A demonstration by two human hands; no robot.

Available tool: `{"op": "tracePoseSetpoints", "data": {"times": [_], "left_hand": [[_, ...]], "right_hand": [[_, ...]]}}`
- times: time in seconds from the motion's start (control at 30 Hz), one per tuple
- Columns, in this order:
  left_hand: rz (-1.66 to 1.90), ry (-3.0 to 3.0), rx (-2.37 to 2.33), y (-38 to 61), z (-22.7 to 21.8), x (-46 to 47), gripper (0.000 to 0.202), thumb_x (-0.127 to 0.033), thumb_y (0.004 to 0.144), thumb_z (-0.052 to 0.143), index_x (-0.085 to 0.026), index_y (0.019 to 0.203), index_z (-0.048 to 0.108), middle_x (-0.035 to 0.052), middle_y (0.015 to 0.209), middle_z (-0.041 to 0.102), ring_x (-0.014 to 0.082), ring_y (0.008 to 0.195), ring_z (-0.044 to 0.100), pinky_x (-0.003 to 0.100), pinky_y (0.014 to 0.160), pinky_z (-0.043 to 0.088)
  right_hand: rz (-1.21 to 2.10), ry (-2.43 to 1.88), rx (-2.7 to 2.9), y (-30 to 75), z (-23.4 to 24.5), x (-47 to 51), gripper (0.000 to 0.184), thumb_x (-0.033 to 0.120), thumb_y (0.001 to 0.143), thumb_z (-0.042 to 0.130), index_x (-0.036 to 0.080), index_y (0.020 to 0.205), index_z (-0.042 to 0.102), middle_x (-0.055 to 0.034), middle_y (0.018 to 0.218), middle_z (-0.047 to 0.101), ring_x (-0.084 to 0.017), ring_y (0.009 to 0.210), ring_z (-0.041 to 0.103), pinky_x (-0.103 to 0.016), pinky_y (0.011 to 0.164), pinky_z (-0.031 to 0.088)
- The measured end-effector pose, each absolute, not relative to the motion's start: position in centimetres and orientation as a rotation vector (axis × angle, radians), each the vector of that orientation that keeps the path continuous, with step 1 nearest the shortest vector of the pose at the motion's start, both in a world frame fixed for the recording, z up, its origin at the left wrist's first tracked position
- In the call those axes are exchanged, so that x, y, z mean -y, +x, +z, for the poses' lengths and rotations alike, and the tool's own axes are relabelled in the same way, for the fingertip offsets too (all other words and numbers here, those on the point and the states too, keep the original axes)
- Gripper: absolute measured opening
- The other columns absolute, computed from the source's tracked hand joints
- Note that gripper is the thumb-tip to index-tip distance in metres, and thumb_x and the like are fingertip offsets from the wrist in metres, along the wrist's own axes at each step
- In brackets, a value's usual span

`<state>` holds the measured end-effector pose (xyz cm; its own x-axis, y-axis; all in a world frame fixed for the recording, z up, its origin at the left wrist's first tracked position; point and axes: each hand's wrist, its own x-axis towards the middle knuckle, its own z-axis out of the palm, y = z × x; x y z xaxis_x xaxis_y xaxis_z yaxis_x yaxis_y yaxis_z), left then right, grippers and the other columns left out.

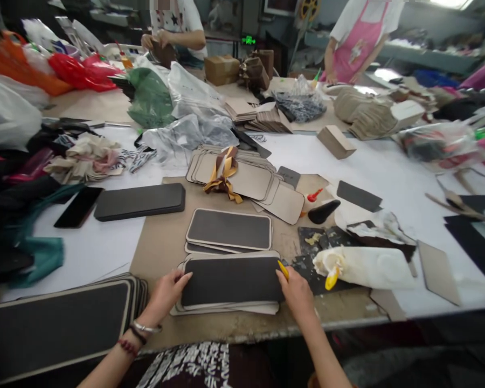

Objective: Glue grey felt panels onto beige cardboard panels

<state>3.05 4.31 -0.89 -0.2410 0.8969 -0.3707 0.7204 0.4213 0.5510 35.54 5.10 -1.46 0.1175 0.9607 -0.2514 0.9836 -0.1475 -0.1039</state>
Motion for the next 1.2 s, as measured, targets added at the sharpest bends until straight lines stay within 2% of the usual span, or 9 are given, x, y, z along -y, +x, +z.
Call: {"op": "tracePoseSetpoints", "data": {"times": [0.13, 0.27, 0.67, 0.93, 1.2], "left_hand": [[0.267, 1.355, -2.039, 3.6, -1.0, -4.9, 0.021, -0.023, 0.074, 0.049, -0.019, 0.053, 0.047, -0.004, 0.048, 0.044, 0.013, 0.052, 0.046, 0.023, 0.054, 0.031], [0.299, 1.307, -2.073, 3.7, -1.6, -4.7, 0.02, -0.027, 0.074, 0.05, -0.019, 0.056, 0.049, -0.0035, 0.05, 0.048, 0.0135, 0.053, 0.048, 0.024, 0.056, 0.032], [0.552, 1.199, -2.086, 3.6, -3.0, -4.1, 0.022, -0.034, 0.068, 0.053, -0.02, 0.052, 0.047, -0.0042, 0.049, 0.049, 0.0137, 0.051, 0.046, 0.025, 0.056, 0.035], [0.543, 1.116, -2.14, 3.7, -3.1, -4.2, 0.023, -0.032, 0.068, 0.054, -0.02, 0.05, 0.048, -0.0041, 0.048, 0.049, 0.0133, 0.051, 0.048, 0.024, 0.056, 0.035], [0.487, 1.143, -2.121, 3.5, -3.0, -4.1, 0.022, -0.037, 0.067, 0.053, -0.021, 0.052, 0.048, -0.0032, 0.049, 0.051, 0.0148, 0.051, 0.048, 0.026, 0.057, 0.035]], "right_hand": [[-0.282, 2.234, -1.988, 35.6, -2.5, -5.3, 0.021, 0.036, 0.088, 0.045, 0.021, 0.079, 0.055, -0.0039, 0.075, 0.066, -0.019, 0.067, 0.063, -0.025, 0.053, 0.034], [-0.284, 2.209, -2.006, 35.6, -2.8, -5.5, 0.02, 0.035, 0.089, 0.046, 0.02, 0.079, 0.055, -0.0042, 0.076, 0.066, -0.018, 0.068, 0.063, -0.024, 0.053, 0.034], [-0.366, 2.159, -1.908, 35.7, -3.3, -6.0, 0.022, 0.036, 0.09, 0.042, 0.02, 0.084, 0.055, -0.0057, 0.076, 0.067, -0.02, 0.067, 0.064, -0.025, 0.052, 0.035], [-0.411, 2.173, -1.868, 35.9, -3.3, -6.6, 0.028, 0.04, 0.088, 0.038, 0.022, 0.086, 0.059, -0.0064, 0.071, 0.066, -0.022, 0.066, 0.064, -0.026, 0.053, 0.039], [-0.475, 2.163, -1.85, 36.0, -3.5, -6.8, 0.028, 0.04, 0.089, 0.04, 0.019, 0.088, 0.059, -0.007, 0.078, 0.067, -0.022, 0.073, 0.064, -0.025, 0.057, 0.039]]}}
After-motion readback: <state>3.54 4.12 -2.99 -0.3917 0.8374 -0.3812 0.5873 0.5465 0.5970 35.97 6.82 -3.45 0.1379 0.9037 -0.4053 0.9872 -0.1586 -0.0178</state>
